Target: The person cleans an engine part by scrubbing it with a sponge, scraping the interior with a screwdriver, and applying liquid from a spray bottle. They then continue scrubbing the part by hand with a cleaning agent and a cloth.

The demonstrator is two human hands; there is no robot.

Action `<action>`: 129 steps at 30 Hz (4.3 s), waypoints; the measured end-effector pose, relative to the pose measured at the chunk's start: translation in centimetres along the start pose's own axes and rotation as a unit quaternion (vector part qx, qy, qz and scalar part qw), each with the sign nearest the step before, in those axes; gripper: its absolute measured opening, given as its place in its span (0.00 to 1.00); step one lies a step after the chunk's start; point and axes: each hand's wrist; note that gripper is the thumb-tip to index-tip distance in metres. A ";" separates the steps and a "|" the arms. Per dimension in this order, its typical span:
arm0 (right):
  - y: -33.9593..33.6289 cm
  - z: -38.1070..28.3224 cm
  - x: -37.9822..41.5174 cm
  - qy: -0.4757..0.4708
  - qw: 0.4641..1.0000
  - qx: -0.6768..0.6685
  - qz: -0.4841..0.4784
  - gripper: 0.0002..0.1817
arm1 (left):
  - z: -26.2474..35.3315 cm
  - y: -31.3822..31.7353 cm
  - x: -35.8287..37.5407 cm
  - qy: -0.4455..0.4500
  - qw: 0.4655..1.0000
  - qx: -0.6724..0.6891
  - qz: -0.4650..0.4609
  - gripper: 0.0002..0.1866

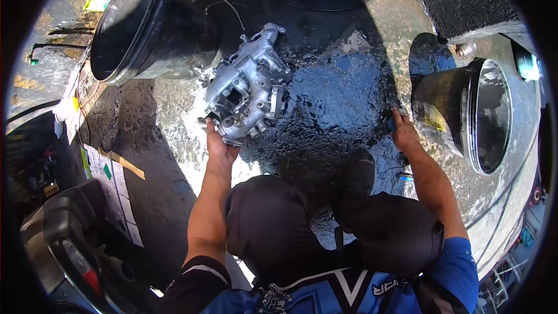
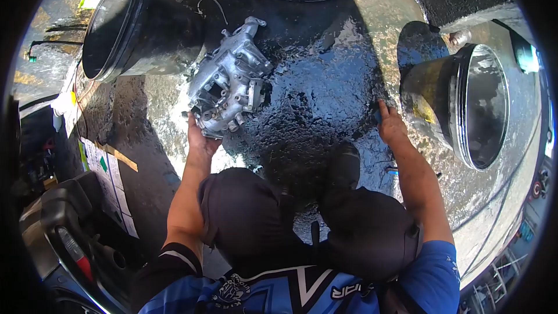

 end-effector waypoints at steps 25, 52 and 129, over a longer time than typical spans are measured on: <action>29.5 5.9 32.0 0.447 0.767 -0.302 0.347 0.36 | 5.9 2.1 1.0 0.023 0.931 -0.355 -0.084 0.21; 31.9 16.6 27.6 0.442 0.843 -0.283 0.122 0.52 | 7.7 24.0 -7.4 0.150 0.335 -0.926 0.086 0.35; -15.6 -26.1 -0.4 -0.335 0.896 -0.274 0.100 0.24 | 2.3 12.9 -7.9 0.060 0.928 -0.366 0.037 0.34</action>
Point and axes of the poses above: each hand's wrist, its own x-axis away from the middle knuckle, its own y-axis out of the palm, z = x × y, and after that the axes turned 8 degrees about -y, right-handed
